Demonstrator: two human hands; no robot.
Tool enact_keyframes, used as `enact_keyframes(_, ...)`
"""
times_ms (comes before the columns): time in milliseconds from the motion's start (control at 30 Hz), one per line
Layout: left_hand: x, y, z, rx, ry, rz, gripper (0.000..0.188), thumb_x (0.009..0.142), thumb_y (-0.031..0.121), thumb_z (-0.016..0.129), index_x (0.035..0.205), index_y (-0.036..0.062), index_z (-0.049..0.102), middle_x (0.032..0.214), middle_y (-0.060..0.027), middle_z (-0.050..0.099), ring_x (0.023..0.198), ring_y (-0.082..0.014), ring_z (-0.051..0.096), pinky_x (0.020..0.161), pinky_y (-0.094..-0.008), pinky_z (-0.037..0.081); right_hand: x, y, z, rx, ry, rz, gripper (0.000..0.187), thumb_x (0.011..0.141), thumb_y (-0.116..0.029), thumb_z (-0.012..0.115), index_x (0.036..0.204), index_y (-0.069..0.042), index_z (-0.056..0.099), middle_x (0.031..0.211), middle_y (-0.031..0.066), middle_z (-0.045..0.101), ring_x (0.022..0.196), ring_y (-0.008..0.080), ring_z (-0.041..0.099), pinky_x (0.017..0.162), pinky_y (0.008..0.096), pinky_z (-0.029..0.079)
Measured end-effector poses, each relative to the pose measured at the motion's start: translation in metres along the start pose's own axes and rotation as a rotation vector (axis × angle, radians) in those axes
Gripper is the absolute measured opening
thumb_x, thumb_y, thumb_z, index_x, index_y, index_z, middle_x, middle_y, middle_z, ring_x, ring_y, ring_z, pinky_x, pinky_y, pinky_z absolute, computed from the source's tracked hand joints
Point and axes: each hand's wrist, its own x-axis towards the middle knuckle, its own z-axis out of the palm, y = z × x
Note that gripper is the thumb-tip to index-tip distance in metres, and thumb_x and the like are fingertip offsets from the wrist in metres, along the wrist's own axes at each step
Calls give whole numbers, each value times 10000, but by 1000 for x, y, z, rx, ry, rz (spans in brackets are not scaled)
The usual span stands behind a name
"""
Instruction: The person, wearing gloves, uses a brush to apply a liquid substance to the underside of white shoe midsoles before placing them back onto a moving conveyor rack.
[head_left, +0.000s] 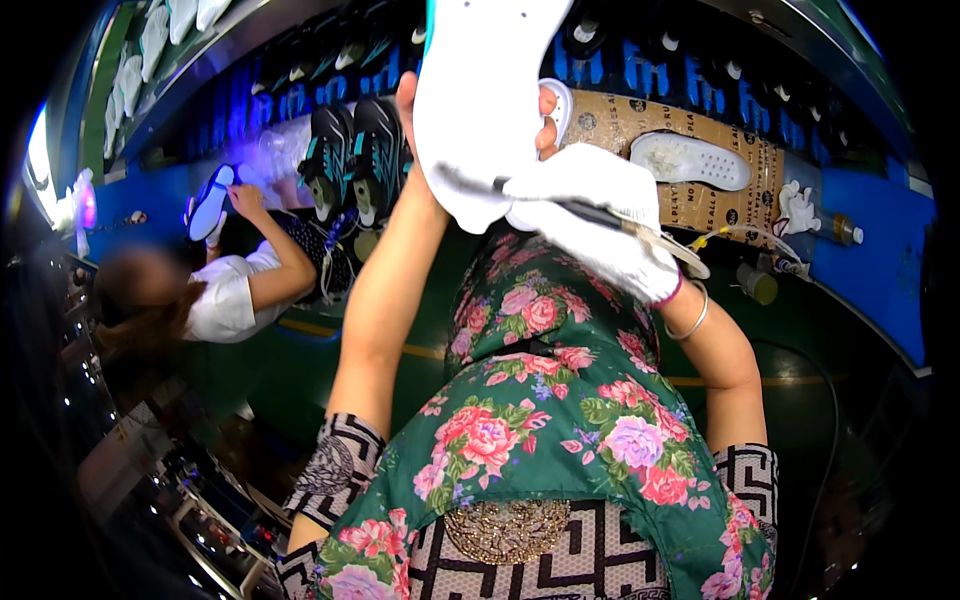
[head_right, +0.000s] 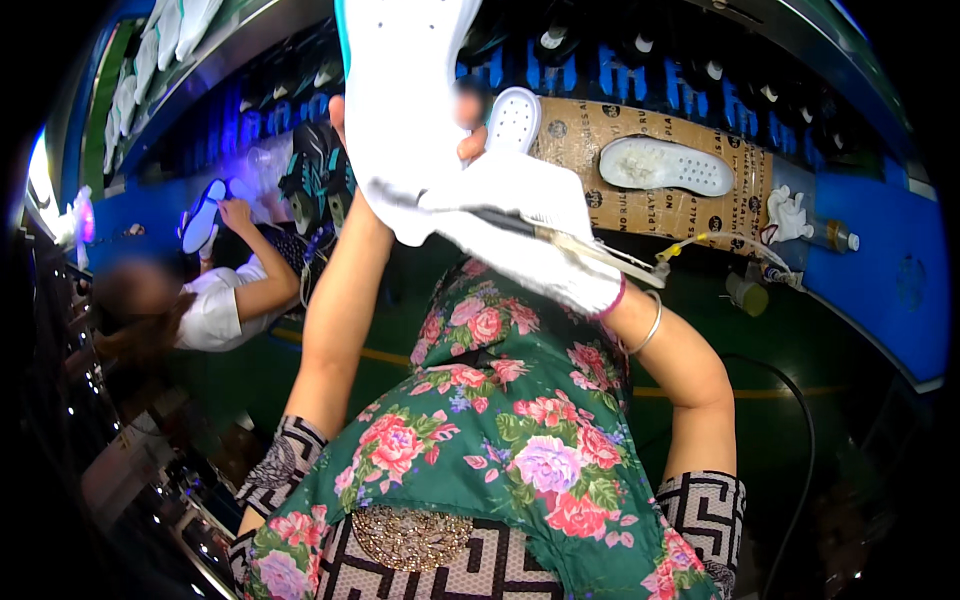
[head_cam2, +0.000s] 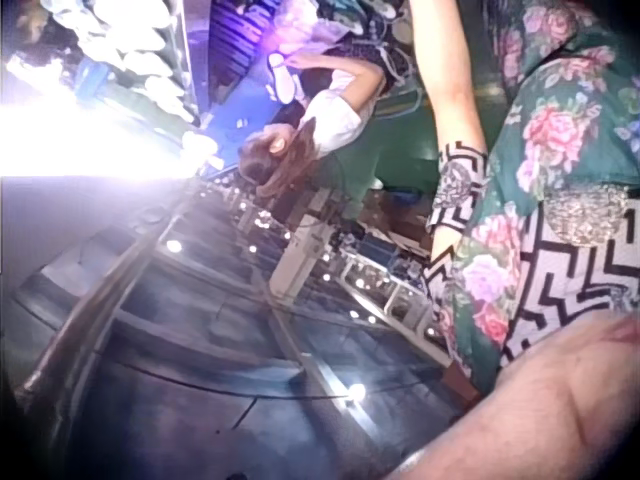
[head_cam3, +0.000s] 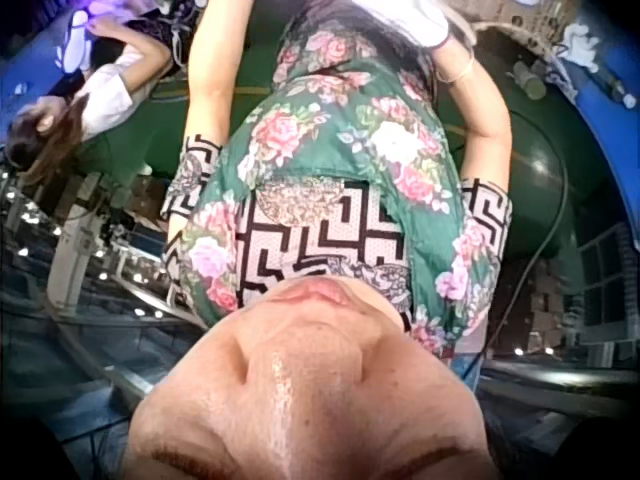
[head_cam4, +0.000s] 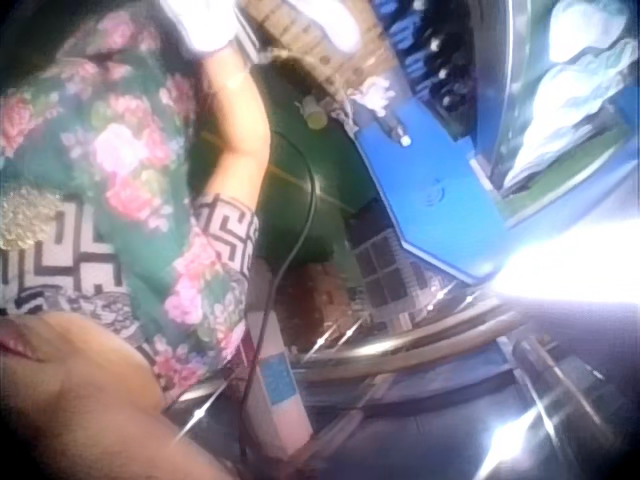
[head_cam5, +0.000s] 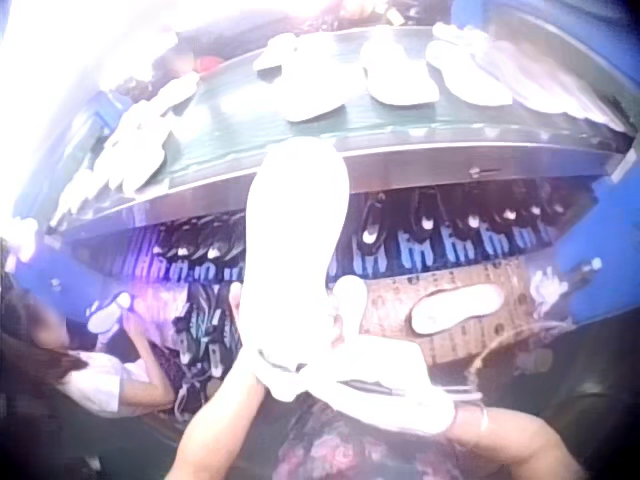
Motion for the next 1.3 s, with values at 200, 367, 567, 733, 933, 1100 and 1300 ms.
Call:
enact_keyframes(200, 14, 17, -5, 68, -197, -117, 1097, 684, 799, 615, 1426, 11, 434, 1161, -251, 525, 894, -335, 522, 776, -402, 428, -15, -12, 15, -74, -84, -36, 212, 784, -75, 792, 992, -114, 775, 913, 60, 740, 808, 202, 713, 739, 310, 568)
enact_keyframes(367, 14, 24, 1, -101, -199, -293, 1071, 730, 738, 589, 1457, -25, 398, 1257, -328, 502, 985, -414, 582, 873, -450, 485, -4, -15, 10, -212, 101, -19, 210, 771, -58, 814, 974, -65, 764, 927, 80, 745, 849, 214, 708, 772, 304, 555)
enact_keyframes(567, 18, 32, -2, 46, -223, -315, 1054, 718, 765, 605, 1451, 28, 427, 1176, -314, 493, 929, -379, 578, 703, -388, 492, -25, -2, 29, -462, -64, -317, 324, 745, -63, 808, 1050, -159, 756, 924, 81, 733, 801, 256, 706, 698, 334, 554)
enact_keyframes(733, 16, 37, -6, 24, -141, -375, 1027, 739, 743, 597, 1470, 44, 417, 1232, -342, 466, 973, -410, 562, 787, -416, 497, -12, -11, 12, -184, 23, -84, 231, 783, -95, 794, 1011, -105, 755, 896, 70, 718, 807, 220, 695, 722, 328, 572)
enact_keyframes(933, 11, 40, -4, 11, -3, -356, 998, 765, 716, 586, 1489, 55, 405, 1294, -366, 442, 1028, -439, 548, 880, -456, 496, -13, -10, 22, -212, -94, -7, 180, 780, -74, 804, 958, -65, 773, 936, 90, 741, 825, 210, 707, 757, 300, 552)
enact_keyframes(1100, 5, 34, -5, -128, -31, -208, 940, 817, 681, 502, 1468, 9, 410, 1282, -364, 499, 1082, -448, 574, 900, -521, 479, -5, -3, 0, 803, 354, 613, 166, 867, -46, 724, 1031, -19, 730, 856, 31, 705, 672, 57, 608, 550, 186, 441)
enact_keyframes(1300, -10, 16, -14, -158, 137, -86, 899, 857, 664, 438, 1472, 9, 413, 1236, -346, 549, 994, -480, 604, 863, -548, 489, -14, -8, 17, 488, 35, 565, 160, 862, -15, 733, 1018, 21, 740, 848, 34, 705, 679, 91, 643, 609, 220, 508)
